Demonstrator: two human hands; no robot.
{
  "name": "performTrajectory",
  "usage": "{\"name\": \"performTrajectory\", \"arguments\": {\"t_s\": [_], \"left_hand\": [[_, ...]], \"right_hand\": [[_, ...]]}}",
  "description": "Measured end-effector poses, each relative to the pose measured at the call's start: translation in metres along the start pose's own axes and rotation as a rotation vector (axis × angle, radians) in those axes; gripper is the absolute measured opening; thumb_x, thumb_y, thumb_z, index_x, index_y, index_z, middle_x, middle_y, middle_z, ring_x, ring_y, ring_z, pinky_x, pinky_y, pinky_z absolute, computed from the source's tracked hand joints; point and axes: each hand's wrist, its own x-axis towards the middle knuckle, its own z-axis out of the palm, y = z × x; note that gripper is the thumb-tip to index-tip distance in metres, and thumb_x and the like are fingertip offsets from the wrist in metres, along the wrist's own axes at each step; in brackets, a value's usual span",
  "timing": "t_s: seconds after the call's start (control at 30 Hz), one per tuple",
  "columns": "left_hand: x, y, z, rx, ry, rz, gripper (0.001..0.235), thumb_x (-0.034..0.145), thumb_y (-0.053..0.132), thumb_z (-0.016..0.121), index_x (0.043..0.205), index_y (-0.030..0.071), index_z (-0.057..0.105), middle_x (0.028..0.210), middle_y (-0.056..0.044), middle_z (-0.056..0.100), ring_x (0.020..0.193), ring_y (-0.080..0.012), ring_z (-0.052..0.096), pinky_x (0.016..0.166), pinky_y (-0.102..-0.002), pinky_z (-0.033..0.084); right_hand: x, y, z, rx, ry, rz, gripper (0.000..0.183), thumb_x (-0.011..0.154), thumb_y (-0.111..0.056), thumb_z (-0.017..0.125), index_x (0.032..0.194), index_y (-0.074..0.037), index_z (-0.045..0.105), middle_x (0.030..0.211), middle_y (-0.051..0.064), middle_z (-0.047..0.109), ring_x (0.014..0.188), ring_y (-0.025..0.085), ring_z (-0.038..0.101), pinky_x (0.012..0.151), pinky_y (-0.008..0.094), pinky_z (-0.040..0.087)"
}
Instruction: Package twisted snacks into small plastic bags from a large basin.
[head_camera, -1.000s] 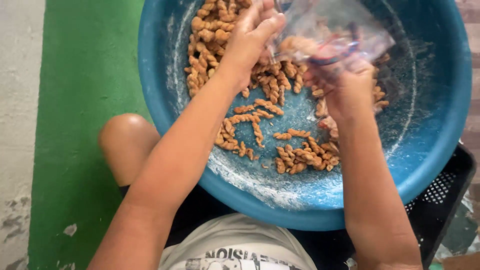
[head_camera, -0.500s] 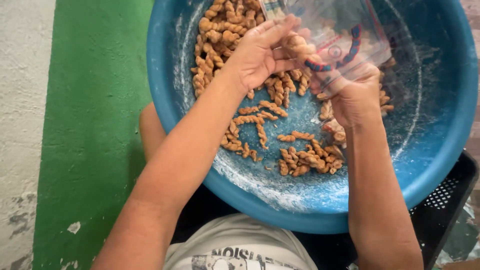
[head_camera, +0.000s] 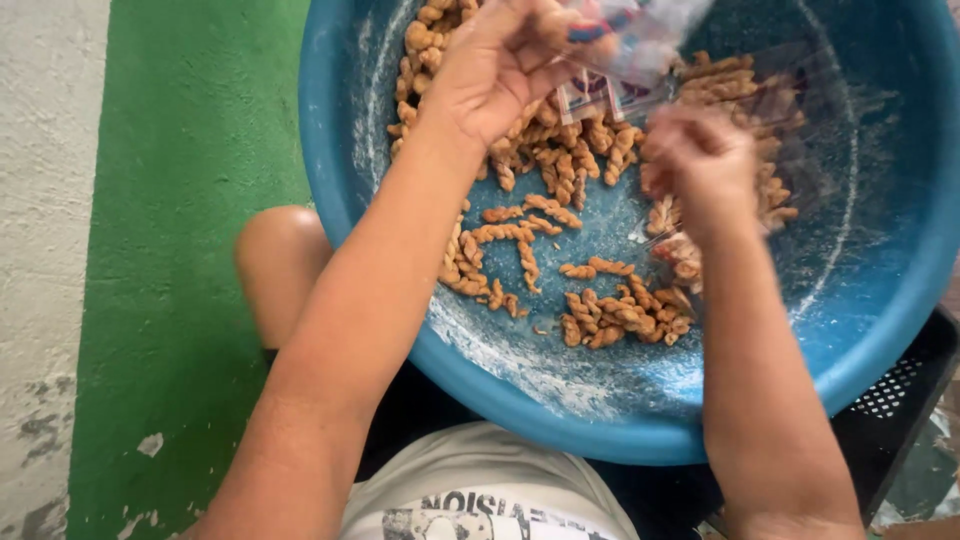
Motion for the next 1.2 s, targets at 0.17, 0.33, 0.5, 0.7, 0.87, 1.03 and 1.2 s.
{"name": "performTrajectory", "arguments": {"t_s": [0.17, 0.33, 0.5, 0.7, 0.87, 1.03, 1.2], "left_hand": [[0.005, -0.005, -0.012, -0.039, -0.034, 0.061, 0.024, 0.086, 0.021, 0.076, 0.094, 0.001, 0.067, 0.085, -0.018, 0.078, 0.083, -0.0332, 0.078, 0.083, -0.057, 0.066], [0.003, -0.005, -0.007, -0.068, 0.019, 0.051, 0.033, 0.074, 0.029, 0.086, 0.088, 0.004, 0.07, 0.082, -0.017, 0.079, 0.078, -0.0283, 0.078, 0.08, -0.053, 0.065], [0.011, -0.002, -0.016, -0.12, 0.097, 0.098, 0.043, 0.069, 0.035, 0.087, 0.087, 0.001, 0.068, 0.082, -0.019, 0.077, 0.076, -0.0308, 0.077, 0.074, -0.049, 0.066], [0.024, -0.003, -0.026, -0.148, 0.16, 0.161, 0.036, 0.071, 0.037, 0.086, 0.084, 0.007, 0.072, 0.081, -0.016, 0.079, 0.079, -0.0318, 0.078, 0.073, -0.052, 0.064], [-0.012, -0.01, 0.021, 0.098, 0.036, 0.144, 0.047, 0.072, 0.036, 0.085, 0.099, 0.003, 0.067, 0.077, -0.021, 0.076, 0.08, -0.0304, 0.079, 0.067, -0.046, 0.064], [-0.03, -0.027, 0.035, 0.39, -0.071, 0.205, 0.028, 0.088, 0.023, 0.077, 0.108, 0.007, 0.066, 0.098, -0.013, 0.076, 0.078, -0.0266, 0.078, 0.059, -0.039, 0.069], [-0.042, -0.034, 0.041, 0.361, -0.191, 0.189, 0.031, 0.086, 0.017, 0.081, 0.11, 0.005, 0.067, 0.089, -0.016, 0.078, 0.078, -0.0265, 0.08, 0.07, -0.045, 0.072]], "right_hand": [[-0.012, 0.04, 0.029, -1.181, -0.275, 0.537, 0.034, 0.097, -0.024, 0.069, 0.129, -0.016, 0.065, 0.123, 0.011, 0.068, 0.106, 0.025, 0.067, 0.096, 0.036, 0.058], [0.019, 0.171, -0.015, -1.453, -0.375, -0.131, 0.018, 0.092, -0.028, 0.069, 0.096, -0.011, 0.065, 0.091, 0.017, 0.072, 0.077, 0.044, 0.068, 0.062, 0.055, 0.049], [0.0, 0.036, 0.025, -1.081, -0.259, 0.123, 0.012, 0.101, -0.016, 0.066, 0.107, -0.008, 0.073, 0.103, 0.011, 0.078, 0.092, 0.023, 0.074, 0.093, 0.041, 0.06], [-0.012, -0.025, 0.007, -0.397, 0.079, -0.34, 0.011, 0.107, -0.003, 0.071, 0.117, -0.001, 0.068, 0.087, 0.007, 0.067, 0.067, 0.012, 0.065, 0.061, 0.023, 0.059], [-0.013, -0.024, 0.0, -0.45, 0.103, -0.364, 0.011, 0.103, -0.005, 0.076, 0.113, -0.002, 0.072, 0.089, 0.004, 0.071, 0.068, 0.005, 0.062, 0.061, 0.017, 0.053], [-0.014, -0.022, -0.004, -0.375, 0.069, -0.424, 0.014, 0.103, -0.005, 0.082, 0.112, 0.001, 0.073, 0.087, 0.005, 0.067, 0.065, 0.008, 0.062, 0.059, 0.02, 0.058], [-0.015, -0.025, -0.001, -0.341, 0.092, -0.378, 0.022, 0.096, 0.009, 0.068, 0.114, 0.001, 0.076, 0.083, 0.007, 0.069, 0.063, 0.011, 0.066, 0.059, 0.025, 0.065]]}}
